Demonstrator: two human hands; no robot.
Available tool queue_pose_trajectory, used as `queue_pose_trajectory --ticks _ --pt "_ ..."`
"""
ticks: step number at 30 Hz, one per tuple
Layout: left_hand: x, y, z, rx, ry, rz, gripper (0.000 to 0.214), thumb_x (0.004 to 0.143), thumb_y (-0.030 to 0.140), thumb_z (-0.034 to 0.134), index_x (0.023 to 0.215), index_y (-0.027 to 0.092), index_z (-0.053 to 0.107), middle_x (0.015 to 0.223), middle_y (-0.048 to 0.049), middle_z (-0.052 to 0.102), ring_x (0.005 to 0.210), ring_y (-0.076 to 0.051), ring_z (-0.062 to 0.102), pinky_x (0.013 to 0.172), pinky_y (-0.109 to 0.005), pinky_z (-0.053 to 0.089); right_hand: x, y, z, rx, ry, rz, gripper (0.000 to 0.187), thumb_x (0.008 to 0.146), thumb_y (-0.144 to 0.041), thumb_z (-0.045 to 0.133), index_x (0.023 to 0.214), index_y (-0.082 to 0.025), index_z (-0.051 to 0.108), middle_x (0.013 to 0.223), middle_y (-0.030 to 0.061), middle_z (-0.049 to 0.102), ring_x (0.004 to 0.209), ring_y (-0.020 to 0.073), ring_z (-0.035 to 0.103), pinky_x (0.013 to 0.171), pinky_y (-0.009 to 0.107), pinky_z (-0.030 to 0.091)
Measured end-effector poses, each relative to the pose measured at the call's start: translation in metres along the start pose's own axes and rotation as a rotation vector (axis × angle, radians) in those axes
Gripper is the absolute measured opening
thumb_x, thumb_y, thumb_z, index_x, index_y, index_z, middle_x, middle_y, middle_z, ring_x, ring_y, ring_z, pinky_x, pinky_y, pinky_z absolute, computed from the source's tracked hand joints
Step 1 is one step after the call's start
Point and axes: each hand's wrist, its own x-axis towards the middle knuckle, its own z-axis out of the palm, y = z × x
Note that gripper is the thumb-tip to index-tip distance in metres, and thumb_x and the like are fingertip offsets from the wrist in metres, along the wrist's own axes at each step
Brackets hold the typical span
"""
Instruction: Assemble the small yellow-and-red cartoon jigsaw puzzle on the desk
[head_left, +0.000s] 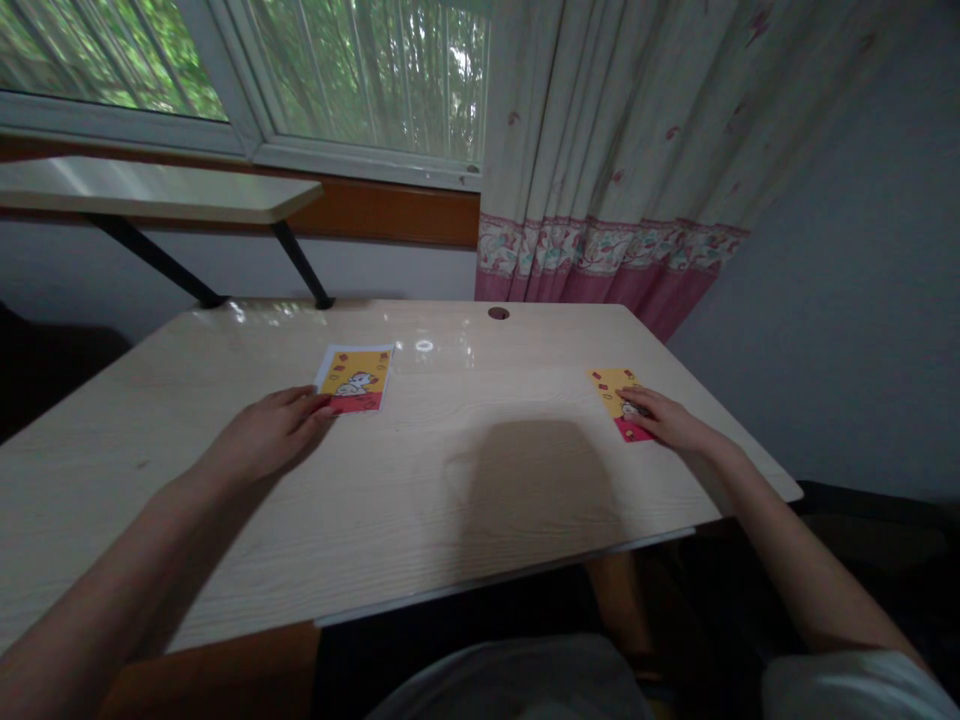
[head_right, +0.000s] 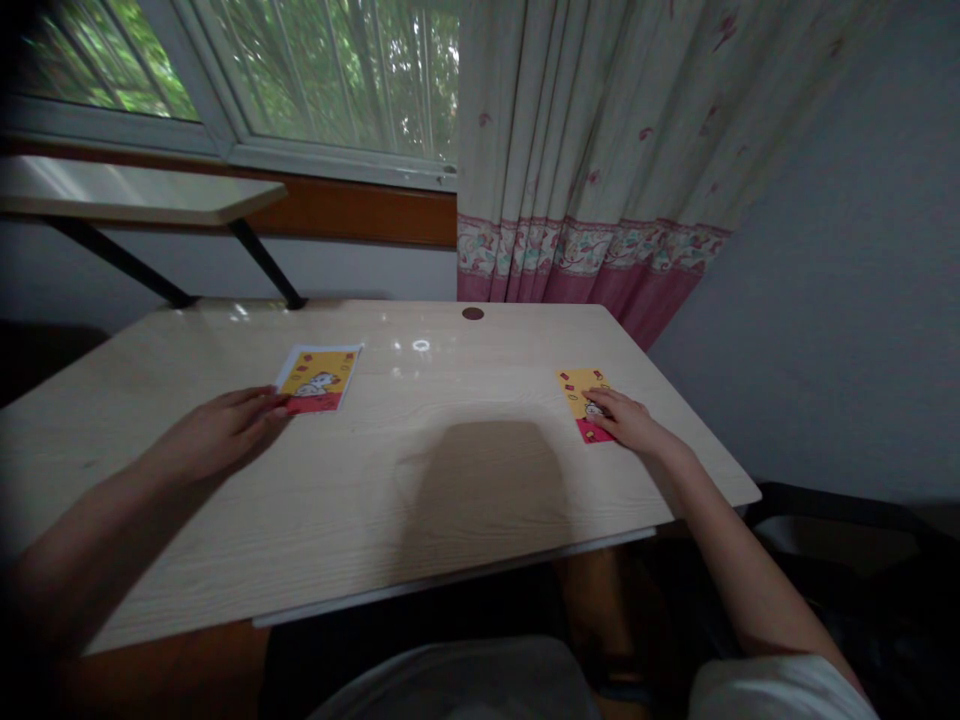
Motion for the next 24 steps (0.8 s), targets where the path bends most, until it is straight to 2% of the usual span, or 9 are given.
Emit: queue_pose_trajectory --ticks 3,6,9,13,16,18,20,24 --pt "0.004 0.003 0.011 0.006 0.009 -0.002 0.061 0.093 0.049 0.022 0.129 0.011 0.052 0.133 -0.0125 0.051 0.119 -0.028 0.050 0.100 -0.038 0.039 0.004 -0.004 -0.003 -0.010 0.003 0.002 0.049 0.086 -0.043 0.046 0.127 -0.017 0.055 0.132 0.0139 0.054 0.124 0.0301 0.049 0.101 0.047 0.042" --pt "0.012 0.024 0.013 0.012 0.001 0.057 0.063 0.092 0.052 0.020 0.129 0.014 0.053 0.131 -0.0141 0.051 0.119 -0.029 0.049 0.098 -0.040 0.040 0.016 -0.028 -0.004 -0.026 0.020 -0.058 0.048 0.089 -0.042 0.044 0.127 -0.016 0.056 0.131 0.0147 0.054 0.123 0.0286 0.050 0.103 0.046 0.041" --pt "0.025 0.062 0.006 -0.025 -0.001 0.163 0.059 0.093 0.050 0.020 0.128 0.016 0.054 0.126 -0.0144 0.054 0.117 -0.029 0.048 0.095 -0.042 0.041 0.038 -0.075 0.000 -0.033 0.029 -0.200 0.046 0.092 -0.041 0.041 0.129 -0.017 0.054 0.133 0.0133 0.053 0.128 0.0261 0.045 0.106 0.045 0.036" --pt "0.042 0.126 -0.007 -0.049 -0.005 0.254 0.054 0.095 0.049 0.022 0.125 0.020 0.056 0.120 -0.0127 0.056 0.113 -0.029 0.049 0.092 -0.043 0.041 0.075 -0.147 0.011 -0.033 -0.116 -0.345 0.048 0.095 -0.038 0.036 0.134 -0.014 0.048 0.139 0.0127 0.048 0.129 0.0235 0.043 0.107 0.041 0.033" --pt "0.052 0.163 -0.012 -0.041 0.010 0.284 0.052 0.095 0.048 0.023 0.122 0.019 0.057 0.115 -0.0129 0.058 0.114 -0.029 0.048 0.092 -0.043 0.039 0.098 -0.177 0.017 -0.015 -0.127 -0.423 0.049 0.097 -0.039 0.029 0.137 -0.015 0.044 0.141 0.0115 0.045 0.130 0.0225 0.042 0.108 0.039 0.031" --pt "0.057 0.176 -0.011 -0.060 0.000 0.289 0.051 0.096 0.048 0.024 0.126 0.020 0.054 0.118 -0.0128 0.057 0.115 -0.029 0.047 0.093 -0.043 0.039 0.109 -0.182 0.020 -0.021 -0.148 -0.420 0.049 0.098 -0.039 0.027 0.137 -0.015 0.045 0.142 0.0115 0.045 0.130 0.0234 0.042 0.107 0.041 0.032" --pt "0.061 0.179 -0.006 -0.077 -0.027 0.294 0.051 0.096 0.047 0.025 0.134 0.020 0.046 0.129 -0.0134 0.052 0.122 -0.030 0.043 0.096 -0.044 0.037 0.117 -0.176 0.022 -0.042 -0.158 -0.370 0.050 0.098 -0.040 0.025 0.137 -0.015 0.044 0.143 0.0123 0.043 0.132 0.0248 0.039 0.108 0.044 0.030" --pt "0.062 0.171 0.006 -0.090 -0.094 0.314 0.054 0.096 0.046 0.027 0.144 0.022 0.032 0.149 -0.0135 0.032 0.134 -0.032 0.031 0.104 -0.048 0.029 0.130 -0.140 0.020 -0.107 -0.105 -0.167 0.050 0.097 -0.043 0.029 0.137 -0.017 0.044 0.145 0.0115 0.041 0.134 0.0257 0.035 0.109 0.047 0.026"
